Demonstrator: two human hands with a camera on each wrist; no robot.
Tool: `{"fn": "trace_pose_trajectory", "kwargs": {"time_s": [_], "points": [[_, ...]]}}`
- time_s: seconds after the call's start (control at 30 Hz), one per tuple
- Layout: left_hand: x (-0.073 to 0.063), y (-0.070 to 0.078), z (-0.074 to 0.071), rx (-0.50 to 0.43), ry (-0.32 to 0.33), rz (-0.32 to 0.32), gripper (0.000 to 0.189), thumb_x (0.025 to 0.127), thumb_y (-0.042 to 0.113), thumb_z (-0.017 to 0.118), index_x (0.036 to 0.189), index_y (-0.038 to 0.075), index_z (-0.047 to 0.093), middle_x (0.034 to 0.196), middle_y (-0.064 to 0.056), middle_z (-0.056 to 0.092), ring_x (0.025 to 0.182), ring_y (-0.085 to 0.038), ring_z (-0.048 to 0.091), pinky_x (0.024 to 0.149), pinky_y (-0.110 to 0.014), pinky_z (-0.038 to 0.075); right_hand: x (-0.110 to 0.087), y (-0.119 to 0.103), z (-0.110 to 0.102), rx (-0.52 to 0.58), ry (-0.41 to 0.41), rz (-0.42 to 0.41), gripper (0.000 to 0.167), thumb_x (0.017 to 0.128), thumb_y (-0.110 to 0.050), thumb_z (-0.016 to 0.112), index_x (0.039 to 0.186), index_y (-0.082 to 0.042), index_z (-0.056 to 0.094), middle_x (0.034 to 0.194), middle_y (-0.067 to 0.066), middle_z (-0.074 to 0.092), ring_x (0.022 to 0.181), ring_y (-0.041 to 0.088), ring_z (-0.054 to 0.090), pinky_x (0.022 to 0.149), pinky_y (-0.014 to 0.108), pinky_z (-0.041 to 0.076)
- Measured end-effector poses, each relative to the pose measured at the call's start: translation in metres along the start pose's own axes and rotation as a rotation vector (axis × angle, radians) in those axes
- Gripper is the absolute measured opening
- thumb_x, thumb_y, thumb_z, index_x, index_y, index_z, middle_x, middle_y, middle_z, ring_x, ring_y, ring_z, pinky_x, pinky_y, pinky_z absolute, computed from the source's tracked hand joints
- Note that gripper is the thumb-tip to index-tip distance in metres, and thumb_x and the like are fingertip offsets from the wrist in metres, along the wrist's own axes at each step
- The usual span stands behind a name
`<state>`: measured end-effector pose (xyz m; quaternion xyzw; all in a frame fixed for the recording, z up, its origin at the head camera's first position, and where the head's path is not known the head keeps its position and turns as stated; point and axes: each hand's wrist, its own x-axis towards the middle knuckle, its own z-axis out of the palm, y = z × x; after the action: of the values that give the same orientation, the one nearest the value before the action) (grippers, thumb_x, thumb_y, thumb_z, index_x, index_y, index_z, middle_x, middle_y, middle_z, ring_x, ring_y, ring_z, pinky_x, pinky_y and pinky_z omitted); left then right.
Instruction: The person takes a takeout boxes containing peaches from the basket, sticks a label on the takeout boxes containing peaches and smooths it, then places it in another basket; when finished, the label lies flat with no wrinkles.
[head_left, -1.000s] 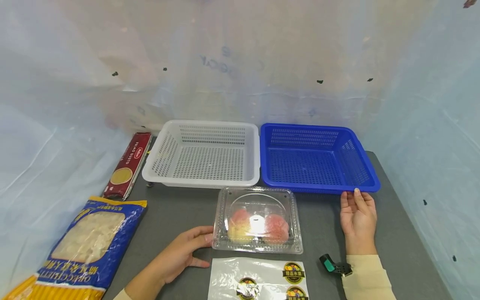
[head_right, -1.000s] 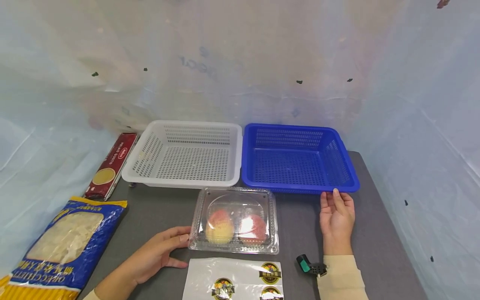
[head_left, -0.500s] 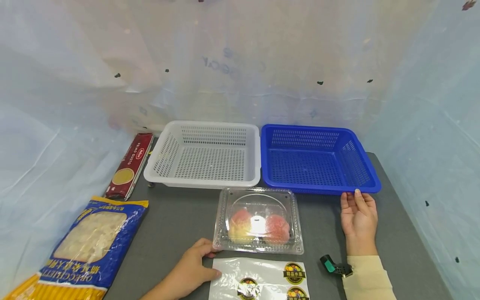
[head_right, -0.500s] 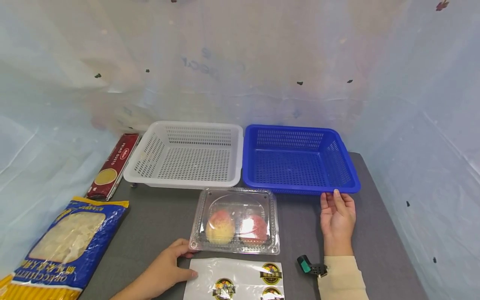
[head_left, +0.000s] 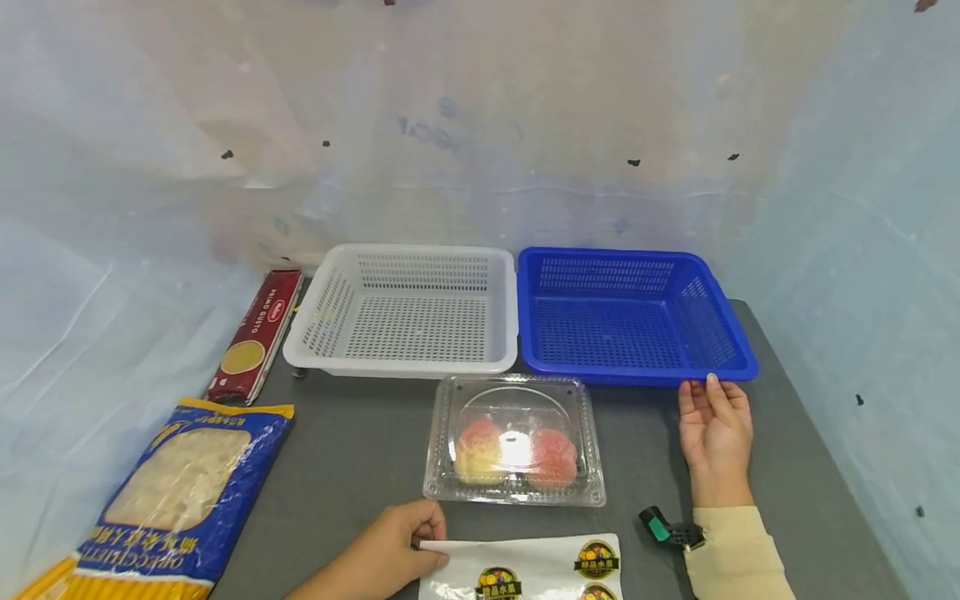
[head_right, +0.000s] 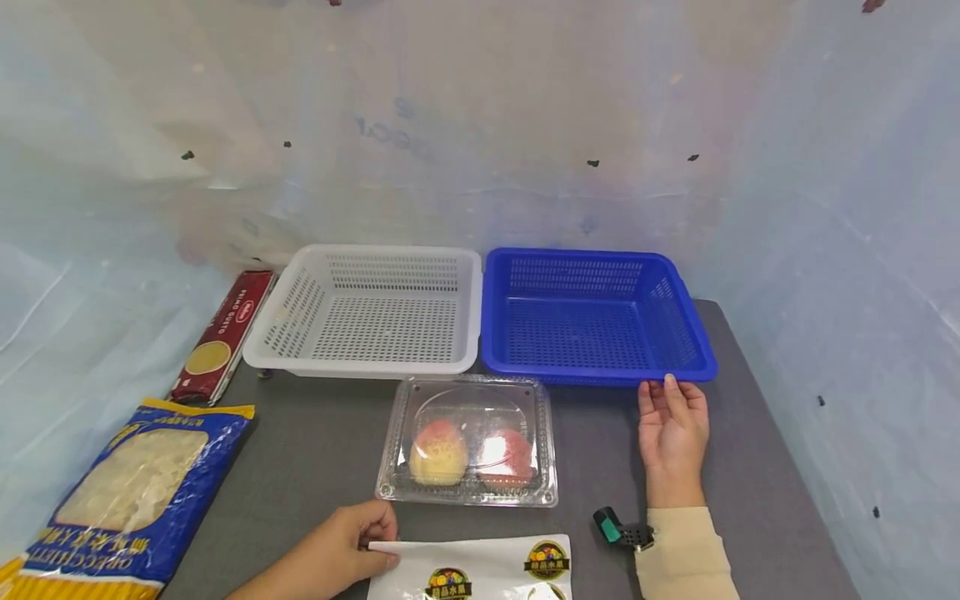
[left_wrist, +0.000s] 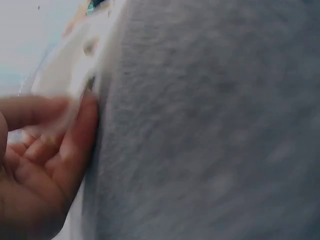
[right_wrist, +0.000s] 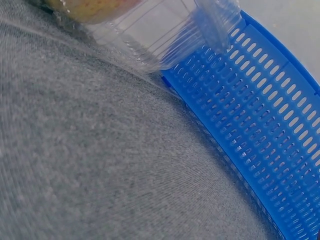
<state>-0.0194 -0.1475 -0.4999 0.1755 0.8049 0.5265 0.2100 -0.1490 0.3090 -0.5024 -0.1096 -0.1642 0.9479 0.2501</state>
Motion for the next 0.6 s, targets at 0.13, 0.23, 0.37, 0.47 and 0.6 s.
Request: {"fn": "trace_pose_trajectory", "kwargs": {"time_s": [0.13,0.23,0.37,0.47,0.6], "points": [[-0.001,0.000,0.002,-0.242,-0.141,0.066,0.019,0.097,-0.002,0.078,0.107,0.010,0.067,0.085,0.011,0.068,0.074,-0.001,0.063,0.063,-0.019,0.051,0.001,0.000,0.001,-0.001,-0.006,-0.004,0.018,0.102,0.016,0.065,0.110,0.005,0.052,0.095,0.023,0.063,0.079,0.033,0.069,0.072,0.040,0.064],[-0.001,0.003,0.003,-0.286,-0.169,0.124,0.034,0.101,0.000,0.075,0.132,0.010,0.068,0.083,0.015,0.064,0.068,0.002,0.061,0.060,-0.018,0.050,0.001,0.000,0.000,0.004,0.001,-0.001,0.019,0.102,0.016,0.065,0.110,0.004,0.052,0.095,0.023,0.063,0.079,0.033,0.069,0.071,0.041,0.064],[0.003,0.011,0.001,-0.182,-0.130,0.294,0.041,0.102,-0.002,0.072,0.141,0.011,0.072,0.089,0.008,0.067,0.069,0.004,0.053,0.058,-0.019,0.048,0.000,-0.001,0.000,0.009,0.011,0.009,0.020,0.101,0.016,0.065,0.110,0.004,0.052,0.095,0.023,0.063,0.079,0.033,0.069,0.071,0.041,0.064],[0.005,0.021,-0.002,-0.136,-0.090,0.412,0.032,0.102,-0.008,0.069,0.130,0.005,0.079,0.114,-0.002,0.077,0.088,-0.002,0.063,0.069,-0.026,0.058,0.000,0.000,0.000,0.012,0.014,0.014,0.023,0.101,0.016,0.067,0.111,0.003,0.052,0.095,0.023,0.062,0.079,0.033,0.069,0.071,0.041,0.064],[0.008,0.036,-0.009,-0.128,-0.040,0.468,0.030,0.102,-0.009,0.068,0.125,0.004,0.081,0.118,-0.005,0.079,0.089,-0.004,0.064,0.069,-0.027,0.059,-0.001,0.000,0.000,0.002,0.012,0.004,0.024,0.100,0.015,0.068,0.112,0.004,0.051,0.095,0.023,0.062,0.079,0.033,0.069,0.071,0.041,0.064]]}}
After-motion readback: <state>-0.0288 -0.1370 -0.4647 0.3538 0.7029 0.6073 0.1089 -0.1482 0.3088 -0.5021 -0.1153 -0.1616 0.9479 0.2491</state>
